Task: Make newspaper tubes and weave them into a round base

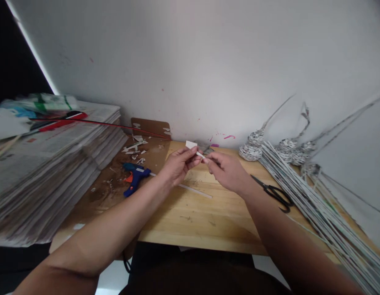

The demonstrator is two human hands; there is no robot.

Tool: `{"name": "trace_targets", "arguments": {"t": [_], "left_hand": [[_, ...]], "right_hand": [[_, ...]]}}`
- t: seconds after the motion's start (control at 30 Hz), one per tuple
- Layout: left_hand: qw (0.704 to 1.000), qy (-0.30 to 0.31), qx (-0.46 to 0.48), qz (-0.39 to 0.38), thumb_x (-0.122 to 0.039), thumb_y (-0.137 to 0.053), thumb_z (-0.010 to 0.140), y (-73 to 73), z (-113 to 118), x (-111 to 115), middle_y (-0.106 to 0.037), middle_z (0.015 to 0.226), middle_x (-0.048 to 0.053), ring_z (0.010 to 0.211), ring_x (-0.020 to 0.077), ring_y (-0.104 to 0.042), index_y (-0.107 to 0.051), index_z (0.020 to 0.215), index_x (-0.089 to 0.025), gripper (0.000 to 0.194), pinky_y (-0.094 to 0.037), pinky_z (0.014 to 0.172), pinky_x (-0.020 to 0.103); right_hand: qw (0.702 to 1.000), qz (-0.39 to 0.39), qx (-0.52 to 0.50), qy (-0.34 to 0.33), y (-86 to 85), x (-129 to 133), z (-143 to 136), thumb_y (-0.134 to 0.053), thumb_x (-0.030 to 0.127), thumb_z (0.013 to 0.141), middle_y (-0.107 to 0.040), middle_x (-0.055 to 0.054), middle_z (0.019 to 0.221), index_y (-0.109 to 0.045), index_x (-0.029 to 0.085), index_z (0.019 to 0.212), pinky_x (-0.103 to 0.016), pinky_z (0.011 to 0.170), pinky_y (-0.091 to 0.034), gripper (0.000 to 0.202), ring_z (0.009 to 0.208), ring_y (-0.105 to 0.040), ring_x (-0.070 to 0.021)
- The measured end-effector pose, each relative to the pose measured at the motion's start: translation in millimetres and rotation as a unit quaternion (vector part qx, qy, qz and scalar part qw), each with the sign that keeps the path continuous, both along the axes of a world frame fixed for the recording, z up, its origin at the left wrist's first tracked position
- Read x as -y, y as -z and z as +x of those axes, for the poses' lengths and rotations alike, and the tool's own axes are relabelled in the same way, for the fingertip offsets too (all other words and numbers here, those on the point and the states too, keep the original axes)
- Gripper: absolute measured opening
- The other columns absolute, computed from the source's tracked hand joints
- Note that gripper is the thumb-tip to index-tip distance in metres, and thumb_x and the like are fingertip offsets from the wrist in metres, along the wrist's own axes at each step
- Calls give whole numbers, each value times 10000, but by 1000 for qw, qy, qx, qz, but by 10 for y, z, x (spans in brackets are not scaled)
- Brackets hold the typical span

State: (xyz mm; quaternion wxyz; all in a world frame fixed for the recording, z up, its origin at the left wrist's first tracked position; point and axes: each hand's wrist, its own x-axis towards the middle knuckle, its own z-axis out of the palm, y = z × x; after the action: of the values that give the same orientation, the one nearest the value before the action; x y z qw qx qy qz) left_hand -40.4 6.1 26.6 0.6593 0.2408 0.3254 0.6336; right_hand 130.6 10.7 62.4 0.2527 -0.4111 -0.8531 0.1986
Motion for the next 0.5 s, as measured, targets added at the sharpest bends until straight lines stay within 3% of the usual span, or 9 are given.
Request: {"name": "trace_targets", "arguments": {"t": [0.2, 0.37, 0.5], "left_hand": [[1000, -15, -20, 13, -132, -730, 814, -119, -111, 355, -724, 753, 45, 593, 64, -658, -727, 808, -81, 51, -561, 577, 133], [999, -46, -4, 5, -184, -802, 752, 71, -201, 723, -727, 756, 44, 607, 64, -661, -734, 820, -86, 137, -563, 611, 132], [997, -75, 7, -14, -235, -858, 691, 260, -259, 998, -710, 699, 32, 576, 61, -638, -725, 798, -93, 222, -550, 586, 129]], "right_hand": [[997, -54, -17, -57, -105, 196, -78, -435, 302, 987, -581, 15, 639, -628, 176, 867, -241, 563, -349, 260, 548, -498, -104], [972, -198, -42, -115, 9, 375, -151, -417, 359, 995, -556, 28, 630, -616, 189, 880, -222, 520, -390, 286, 527, -504, -94], [915, -371, -75, -139, 203, 504, -254, -429, 399, 995, -540, 38, 615, -610, 179, 918, -207, 477, -421, 295, 477, -494, -78]]}}
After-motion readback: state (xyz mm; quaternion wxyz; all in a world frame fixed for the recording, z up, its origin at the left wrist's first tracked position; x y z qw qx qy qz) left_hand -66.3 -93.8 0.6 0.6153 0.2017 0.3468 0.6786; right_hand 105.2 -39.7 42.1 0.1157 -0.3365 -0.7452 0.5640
